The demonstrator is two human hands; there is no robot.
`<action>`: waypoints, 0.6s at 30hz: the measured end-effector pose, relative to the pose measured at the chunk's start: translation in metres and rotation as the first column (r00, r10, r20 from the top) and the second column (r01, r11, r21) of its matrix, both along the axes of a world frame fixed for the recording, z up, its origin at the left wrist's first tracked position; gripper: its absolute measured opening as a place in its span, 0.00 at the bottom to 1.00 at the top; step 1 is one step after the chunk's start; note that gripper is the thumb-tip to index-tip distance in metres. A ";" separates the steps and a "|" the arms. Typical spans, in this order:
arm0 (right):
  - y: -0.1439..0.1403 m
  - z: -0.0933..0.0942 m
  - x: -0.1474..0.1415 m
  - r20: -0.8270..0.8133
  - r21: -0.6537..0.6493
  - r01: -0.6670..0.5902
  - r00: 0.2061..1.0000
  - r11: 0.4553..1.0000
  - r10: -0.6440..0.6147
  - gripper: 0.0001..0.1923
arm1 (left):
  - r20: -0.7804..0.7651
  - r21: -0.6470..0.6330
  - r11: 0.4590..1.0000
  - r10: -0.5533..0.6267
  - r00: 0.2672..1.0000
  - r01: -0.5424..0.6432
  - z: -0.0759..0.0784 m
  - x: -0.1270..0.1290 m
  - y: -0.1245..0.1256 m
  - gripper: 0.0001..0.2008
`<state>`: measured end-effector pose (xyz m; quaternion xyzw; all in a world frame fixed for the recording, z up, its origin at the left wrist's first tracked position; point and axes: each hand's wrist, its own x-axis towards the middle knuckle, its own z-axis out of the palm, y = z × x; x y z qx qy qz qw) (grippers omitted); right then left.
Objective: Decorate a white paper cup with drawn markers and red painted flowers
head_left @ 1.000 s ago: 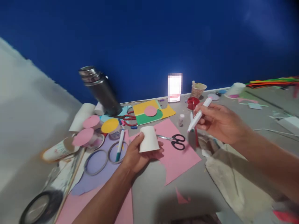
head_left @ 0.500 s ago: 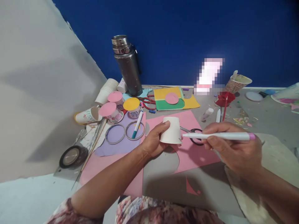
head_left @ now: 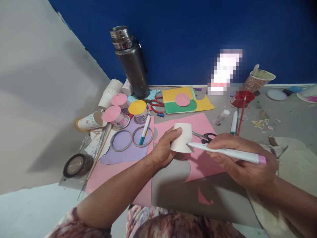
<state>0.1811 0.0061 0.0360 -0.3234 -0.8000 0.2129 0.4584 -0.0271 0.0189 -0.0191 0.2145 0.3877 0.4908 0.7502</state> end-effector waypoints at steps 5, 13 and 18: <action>0.001 0.001 0.000 -0.003 0.031 -0.060 0.998 0.998 0.060 0.10 | 0.003 0.003 1.000 0.000 1.000 0.000 0.003 0.001 -0.001 0.23; 0.002 0.000 -0.001 0.014 0.050 -0.100 0.995 0.994 0.100 0.10 | 0.013 -0.006 1.000 -0.004 1.000 0.004 0.006 0.001 -0.001 0.23; 0.001 -0.002 -0.001 0.038 0.026 0.008 0.999 1.000 -0.009 0.08 | 0.016 0.010 1.000 0.003 1.000 -0.003 0.003 0.003 -0.001 0.24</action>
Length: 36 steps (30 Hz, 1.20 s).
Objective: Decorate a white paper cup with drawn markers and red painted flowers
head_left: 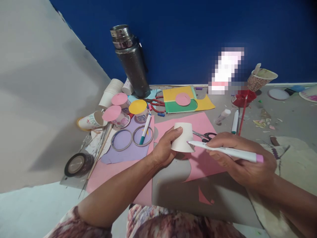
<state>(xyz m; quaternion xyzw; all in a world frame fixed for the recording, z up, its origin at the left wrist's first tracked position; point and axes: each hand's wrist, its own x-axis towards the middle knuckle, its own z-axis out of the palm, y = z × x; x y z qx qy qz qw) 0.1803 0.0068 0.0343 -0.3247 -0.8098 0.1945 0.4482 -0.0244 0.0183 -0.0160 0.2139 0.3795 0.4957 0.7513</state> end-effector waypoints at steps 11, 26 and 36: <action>0.003 0.004 0.003 0.092 0.137 -0.128 0.989 0.982 0.116 0.06 | -0.022 0.010 1.000 -0.001 1.000 0.002 -0.001 0.000 -0.001 0.24; 0.003 0.000 0.004 0.077 0.111 -0.162 0.985 0.980 0.154 0.05 | -0.015 0.034 0.999 -0.031 0.999 0.032 -0.004 0.000 -0.002 0.25; 0.004 -0.001 0.003 0.036 0.069 -0.225 0.974 0.972 0.223 0.07 | -0.030 0.044 0.998 -0.050 0.998 0.051 -0.002 0.000 -0.002 0.27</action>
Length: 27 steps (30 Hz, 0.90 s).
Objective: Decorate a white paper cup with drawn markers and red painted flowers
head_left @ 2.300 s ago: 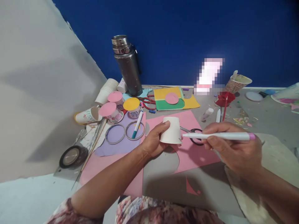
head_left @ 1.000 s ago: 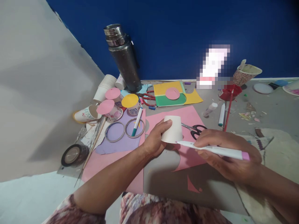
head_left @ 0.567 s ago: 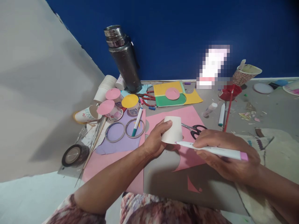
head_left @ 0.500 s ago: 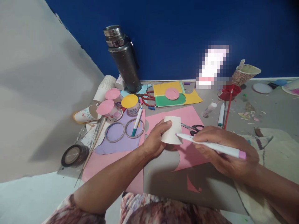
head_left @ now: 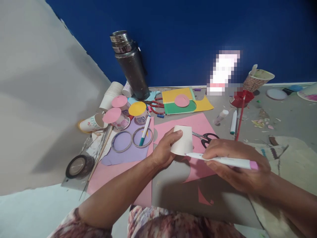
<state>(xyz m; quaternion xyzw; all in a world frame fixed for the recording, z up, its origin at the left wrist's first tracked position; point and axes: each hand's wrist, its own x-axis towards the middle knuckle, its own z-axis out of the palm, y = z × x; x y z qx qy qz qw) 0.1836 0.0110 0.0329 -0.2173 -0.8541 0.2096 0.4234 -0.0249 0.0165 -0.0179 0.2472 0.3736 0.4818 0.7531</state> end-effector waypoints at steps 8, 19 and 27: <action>-0.001 -0.002 -0.001 -0.050 0.067 0.098 0.994 0.993 -0.095 0.08 | -0.004 -0.005 0.998 0.057 0.998 -0.057 -0.001 0.001 0.000 0.22; 0.000 0.001 0.001 0.017 0.105 -0.026 1.000 0.994 0.025 0.07 | -0.017 0.048 0.998 0.050 0.999 -0.049 0.003 0.004 -0.004 0.28; -0.002 0.002 0.000 0.037 0.116 -0.018 0.999 0.993 0.014 0.04 | -0.042 0.052 0.993 0.105 0.994 -0.103 0.004 0.008 -0.007 0.23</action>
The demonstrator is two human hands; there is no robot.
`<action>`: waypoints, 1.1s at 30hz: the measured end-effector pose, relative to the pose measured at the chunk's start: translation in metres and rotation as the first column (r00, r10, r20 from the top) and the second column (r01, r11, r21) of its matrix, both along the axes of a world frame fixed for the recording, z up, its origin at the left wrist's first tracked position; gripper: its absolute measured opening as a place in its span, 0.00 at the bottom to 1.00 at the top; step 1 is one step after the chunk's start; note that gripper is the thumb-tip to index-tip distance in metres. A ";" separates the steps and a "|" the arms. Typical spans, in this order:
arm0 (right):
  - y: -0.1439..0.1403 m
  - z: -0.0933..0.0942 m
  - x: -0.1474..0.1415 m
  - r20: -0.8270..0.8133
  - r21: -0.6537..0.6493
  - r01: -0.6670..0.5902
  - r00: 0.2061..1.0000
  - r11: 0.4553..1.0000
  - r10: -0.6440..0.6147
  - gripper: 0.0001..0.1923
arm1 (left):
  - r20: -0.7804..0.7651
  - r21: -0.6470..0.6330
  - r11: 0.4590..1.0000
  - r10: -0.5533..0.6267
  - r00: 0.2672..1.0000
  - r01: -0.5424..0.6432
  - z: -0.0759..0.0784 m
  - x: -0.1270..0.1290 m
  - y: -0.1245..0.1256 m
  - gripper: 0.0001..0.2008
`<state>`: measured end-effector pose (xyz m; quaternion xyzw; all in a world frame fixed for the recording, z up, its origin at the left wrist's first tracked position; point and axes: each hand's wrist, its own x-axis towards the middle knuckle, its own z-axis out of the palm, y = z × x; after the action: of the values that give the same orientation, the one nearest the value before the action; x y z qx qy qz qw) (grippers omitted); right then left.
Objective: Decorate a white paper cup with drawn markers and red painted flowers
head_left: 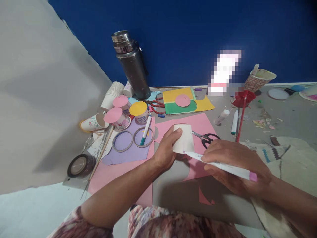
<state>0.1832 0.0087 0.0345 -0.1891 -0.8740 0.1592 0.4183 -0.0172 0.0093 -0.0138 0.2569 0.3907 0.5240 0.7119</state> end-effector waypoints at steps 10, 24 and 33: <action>0.003 -0.004 0.000 -0.029 0.003 0.068 0.997 0.998 -0.068 0.06 | -0.022 0.010 1.000 0.004 1.000 -0.004 0.000 0.000 0.000 0.23; -0.003 -0.005 -0.003 -0.054 0.038 0.100 0.994 0.994 -0.098 0.08 | -0.024 0.000 1.000 0.030 0.999 -0.030 -0.001 0.001 -0.001 0.25; 0.000 -0.003 -0.002 -0.065 0.104 0.141 0.989 0.984 -0.135 0.10 | -0.005 0.014 0.999 0.031 0.999 -0.031 0.001 0.002 -0.002 0.26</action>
<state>0.1810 0.0086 0.0314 -0.2216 -0.8538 0.0875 0.4629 -0.0154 0.0078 -0.0130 0.2569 0.3928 0.5371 0.7009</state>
